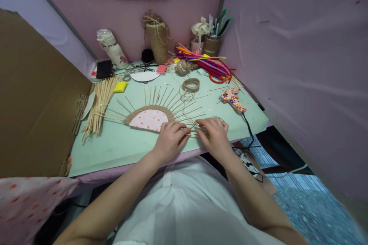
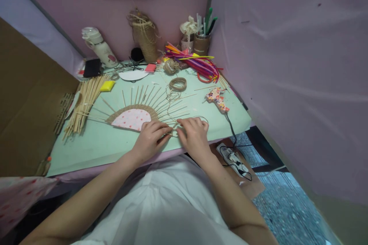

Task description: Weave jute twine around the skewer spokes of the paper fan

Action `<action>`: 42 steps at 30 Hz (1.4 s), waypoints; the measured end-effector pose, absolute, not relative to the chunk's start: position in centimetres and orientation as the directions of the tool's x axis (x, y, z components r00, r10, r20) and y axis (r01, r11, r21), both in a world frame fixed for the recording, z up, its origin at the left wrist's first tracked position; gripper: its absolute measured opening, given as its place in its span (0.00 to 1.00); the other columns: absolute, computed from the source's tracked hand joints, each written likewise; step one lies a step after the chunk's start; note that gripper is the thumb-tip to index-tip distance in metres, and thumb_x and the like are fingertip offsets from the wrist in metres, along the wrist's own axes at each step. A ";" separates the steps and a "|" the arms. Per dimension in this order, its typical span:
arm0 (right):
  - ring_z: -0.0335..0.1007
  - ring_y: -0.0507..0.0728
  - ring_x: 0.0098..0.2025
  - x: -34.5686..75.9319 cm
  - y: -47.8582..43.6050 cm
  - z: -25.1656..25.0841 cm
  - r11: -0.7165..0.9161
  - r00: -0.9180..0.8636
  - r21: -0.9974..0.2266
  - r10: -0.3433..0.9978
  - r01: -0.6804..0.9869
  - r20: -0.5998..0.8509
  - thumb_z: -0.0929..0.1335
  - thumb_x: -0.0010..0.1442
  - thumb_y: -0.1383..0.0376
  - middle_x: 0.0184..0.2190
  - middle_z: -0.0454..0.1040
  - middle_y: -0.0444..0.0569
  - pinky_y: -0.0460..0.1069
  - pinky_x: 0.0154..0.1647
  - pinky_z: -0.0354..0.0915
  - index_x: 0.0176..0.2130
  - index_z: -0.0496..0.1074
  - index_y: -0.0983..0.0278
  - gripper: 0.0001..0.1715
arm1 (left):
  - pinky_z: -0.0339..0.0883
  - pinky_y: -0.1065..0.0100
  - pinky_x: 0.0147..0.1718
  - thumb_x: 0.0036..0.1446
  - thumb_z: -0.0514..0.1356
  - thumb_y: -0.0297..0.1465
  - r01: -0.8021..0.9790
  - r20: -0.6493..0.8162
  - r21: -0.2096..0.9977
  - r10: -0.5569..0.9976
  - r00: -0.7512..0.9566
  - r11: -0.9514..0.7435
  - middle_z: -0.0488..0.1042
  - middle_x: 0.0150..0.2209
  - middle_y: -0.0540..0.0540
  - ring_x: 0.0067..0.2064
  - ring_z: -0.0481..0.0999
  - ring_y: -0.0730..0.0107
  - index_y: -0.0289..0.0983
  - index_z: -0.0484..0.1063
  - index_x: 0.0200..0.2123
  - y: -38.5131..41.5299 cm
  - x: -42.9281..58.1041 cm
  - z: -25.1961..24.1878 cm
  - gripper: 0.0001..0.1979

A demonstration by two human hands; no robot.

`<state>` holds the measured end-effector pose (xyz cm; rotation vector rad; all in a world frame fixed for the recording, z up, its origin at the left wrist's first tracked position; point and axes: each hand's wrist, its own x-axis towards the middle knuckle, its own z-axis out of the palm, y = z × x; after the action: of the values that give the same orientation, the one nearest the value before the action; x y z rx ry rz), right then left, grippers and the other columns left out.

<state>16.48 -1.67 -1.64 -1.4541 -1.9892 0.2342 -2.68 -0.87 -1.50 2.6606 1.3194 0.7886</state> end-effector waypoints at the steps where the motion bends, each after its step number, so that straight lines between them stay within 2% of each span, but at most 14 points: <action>1: 0.65 0.60 0.48 16.3 -1.5 -1.5 0.371 -0.186 -0.485 0.903 0.792 0.388 0.67 0.63 0.64 0.43 0.77 0.48 0.56 0.49 0.50 0.49 0.71 0.59 0.13 | 0.57 0.60 0.43 0.64 0.57 0.33 0.728 0.409 0.277 0.762 0.501 -0.627 0.78 0.44 0.45 0.47 0.72 0.63 0.39 0.75 0.44 -0.9 -2.7 -1.5 0.09; 3: 0.65 0.60 0.48 16.1 -1.2 -1.3 0.378 -0.212 -0.457 0.903 0.805 0.373 0.67 0.63 0.64 0.43 0.77 0.49 0.56 0.49 0.49 0.49 0.72 0.59 0.13 | 0.57 0.59 0.43 0.64 0.57 0.34 0.732 0.400 0.270 0.765 0.505 -0.625 0.77 0.44 0.45 0.47 0.72 0.63 0.39 0.75 0.44 -0.8 -2.7 -1.5 0.09; 7: 0.65 0.60 0.45 15.9 -0.8 -1.1 0.375 -0.236 -0.434 0.910 0.819 0.342 0.67 0.64 0.65 0.40 0.78 0.48 0.57 0.47 0.48 0.40 0.74 0.59 0.06 | 0.57 0.59 0.43 0.64 0.56 0.34 0.734 0.396 0.261 0.763 0.510 -0.626 0.77 0.44 0.45 0.47 0.72 0.63 0.40 0.74 0.45 -0.8 -2.7 -1.5 0.10; 13: 0.64 0.59 0.42 15.8 -1.0 -0.7 0.384 -0.240 -0.444 0.907 0.810 0.346 0.66 0.64 0.65 0.36 0.77 0.48 0.56 0.47 0.47 0.35 0.73 0.60 0.06 | 0.56 0.59 0.43 0.65 0.55 0.33 0.727 0.370 0.275 0.767 0.524 -0.629 0.77 0.44 0.45 0.47 0.72 0.64 0.39 0.75 0.45 -0.8 -2.6 -1.4 0.10; 25: 0.64 0.58 0.44 15.9 -1.3 -0.9 0.380 -0.246 -0.483 0.916 0.789 0.318 0.65 0.65 0.65 0.37 0.76 0.47 0.55 0.47 0.48 0.36 0.73 0.60 0.07 | 0.56 0.59 0.42 0.64 0.56 0.33 0.732 0.349 0.283 0.778 0.523 -0.619 0.77 0.43 0.45 0.46 0.72 0.63 0.40 0.76 0.44 -0.9 -2.6 -1.4 0.10; 30: 0.64 0.58 0.44 16.0 -1.0 -1.0 0.378 -0.239 -0.507 0.917 0.774 0.319 0.66 0.64 0.67 0.37 0.76 0.47 0.55 0.47 0.48 0.37 0.73 0.60 0.06 | 0.58 0.57 0.45 0.63 0.57 0.37 0.724 0.324 0.360 0.807 0.495 -0.588 0.76 0.45 0.44 0.48 0.71 0.62 0.39 0.75 0.47 -0.6 -2.8 -0.5 0.13; 35: 0.64 0.58 0.43 15.8 -0.7 -0.6 0.375 -0.233 -0.497 0.916 0.782 0.325 0.66 0.64 0.67 0.37 0.76 0.46 0.55 0.46 0.49 0.37 0.74 0.60 0.06 | 0.62 0.60 0.44 0.62 0.57 0.30 0.691 0.316 0.470 0.836 0.449 -0.549 0.75 0.42 0.45 0.45 0.71 0.63 0.40 0.76 0.44 1.0 -2.1 0.2 0.09; 42: 0.65 0.57 0.42 15.3 -0.3 0.4 0.387 -0.242 -0.471 0.909 0.793 0.338 0.68 0.63 0.65 0.35 0.76 0.45 0.54 0.45 0.51 0.35 0.73 0.60 0.03 | 0.63 0.61 0.42 0.58 0.59 0.27 0.685 0.262 0.512 0.854 0.450 -0.518 0.74 0.37 0.46 0.42 0.71 0.63 0.38 0.76 0.37 1.9 -1.2 -0.3 0.05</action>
<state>15.33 -0.25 0.36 -1.4544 -2.0879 0.2713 -1.19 1.93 -0.29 2.3732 1.3105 0.7105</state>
